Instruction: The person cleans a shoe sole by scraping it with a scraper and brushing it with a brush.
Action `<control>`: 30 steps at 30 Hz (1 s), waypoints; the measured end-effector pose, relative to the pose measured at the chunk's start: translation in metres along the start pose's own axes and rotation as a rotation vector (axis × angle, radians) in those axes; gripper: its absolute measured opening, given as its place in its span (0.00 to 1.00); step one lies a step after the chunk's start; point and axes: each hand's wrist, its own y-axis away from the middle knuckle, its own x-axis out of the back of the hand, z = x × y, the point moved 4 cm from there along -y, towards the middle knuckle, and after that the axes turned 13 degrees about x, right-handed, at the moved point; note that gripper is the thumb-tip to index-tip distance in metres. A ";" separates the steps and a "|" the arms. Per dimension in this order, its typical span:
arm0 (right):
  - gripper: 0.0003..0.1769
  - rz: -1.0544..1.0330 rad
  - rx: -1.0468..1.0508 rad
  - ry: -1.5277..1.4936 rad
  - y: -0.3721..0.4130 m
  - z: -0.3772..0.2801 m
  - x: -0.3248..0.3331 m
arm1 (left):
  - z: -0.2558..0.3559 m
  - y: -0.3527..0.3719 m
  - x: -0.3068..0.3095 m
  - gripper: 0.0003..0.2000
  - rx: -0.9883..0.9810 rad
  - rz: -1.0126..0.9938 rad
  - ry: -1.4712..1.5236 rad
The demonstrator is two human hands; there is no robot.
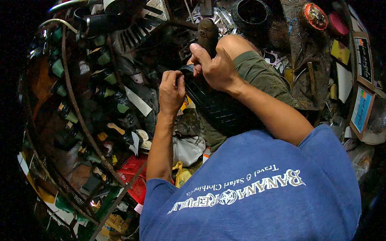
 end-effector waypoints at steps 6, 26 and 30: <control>0.11 -0.054 0.010 0.052 0.000 -0.001 -0.001 | 0.003 -0.001 0.001 0.05 -0.042 -0.021 -0.019; 0.13 -0.041 0.483 0.670 -0.009 -0.033 -0.010 | 0.000 -0.012 0.001 0.07 -0.022 -0.117 -0.104; 0.15 -0.137 0.158 0.361 -0.006 0.002 -0.007 | 0.000 -0.009 0.002 0.06 -0.027 -0.106 -0.047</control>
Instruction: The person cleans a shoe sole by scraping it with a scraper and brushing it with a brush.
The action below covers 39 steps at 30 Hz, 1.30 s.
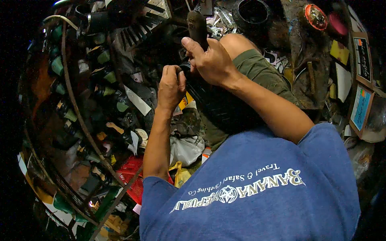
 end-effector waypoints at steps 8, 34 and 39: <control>0.16 0.252 -0.147 -0.561 0.022 -0.024 0.006 | -0.002 0.002 -0.002 0.07 -0.006 0.038 0.001; 0.18 0.284 -0.158 -0.808 0.025 -0.034 0.034 | -0.048 0.021 -0.017 0.09 0.557 0.376 0.599; 0.14 0.297 0.245 -0.007 0.007 -0.067 0.110 | -0.067 0.032 -0.034 0.12 0.824 0.463 1.068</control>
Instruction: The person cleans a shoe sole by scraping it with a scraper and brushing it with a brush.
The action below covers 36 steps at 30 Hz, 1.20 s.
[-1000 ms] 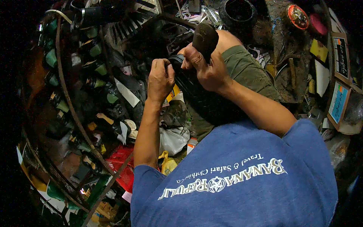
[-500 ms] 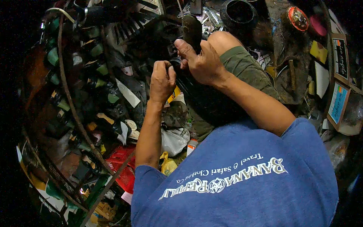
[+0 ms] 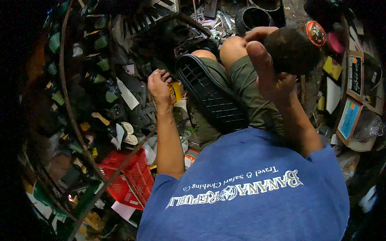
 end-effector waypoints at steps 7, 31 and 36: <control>0.12 -0.337 -0.082 0.634 0.016 0.017 0.017 | 0.026 0.095 -0.076 0.37 -0.273 -0.271 -0.444; 0.12 -0.310 0.001 1.086 0.032 0.039 0.081 | -0.044 -0.055 0.021 0.36 -0.040 -0.434 -1.023; 0.12 -0.353 -0.032 1.098 0.025 0.025 0.064 | -0.118 -0.075 -0.062 0.28 -0.179 -0.787 -1.606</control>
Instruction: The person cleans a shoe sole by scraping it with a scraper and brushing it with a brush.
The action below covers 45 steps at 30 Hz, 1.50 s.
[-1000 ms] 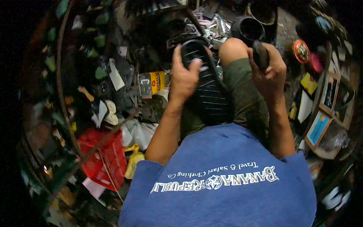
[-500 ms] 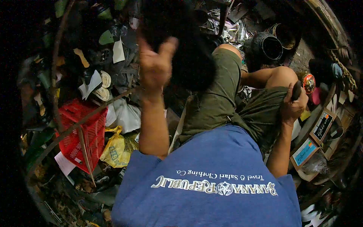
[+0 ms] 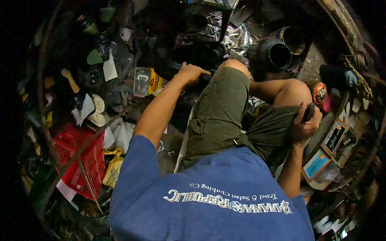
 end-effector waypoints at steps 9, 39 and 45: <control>0.14 -0.023 -0.094 -0.064 0.007 0.015 -0.001 | 0.034 -0.027 -0.044 0.17 -0.102 0.679 0.112; 0.14 -0.009 -0.237 0.006 0.007 0.035 0.018 | -0.174 0.005 -0.284 0.39 1.202 -0.074 0.892; 0.08 -0.102 -0.177 0.067 0.005 0.031 0.020 | -0.210 -0.025 -0.347 0.36 1.171 -0.146 0.720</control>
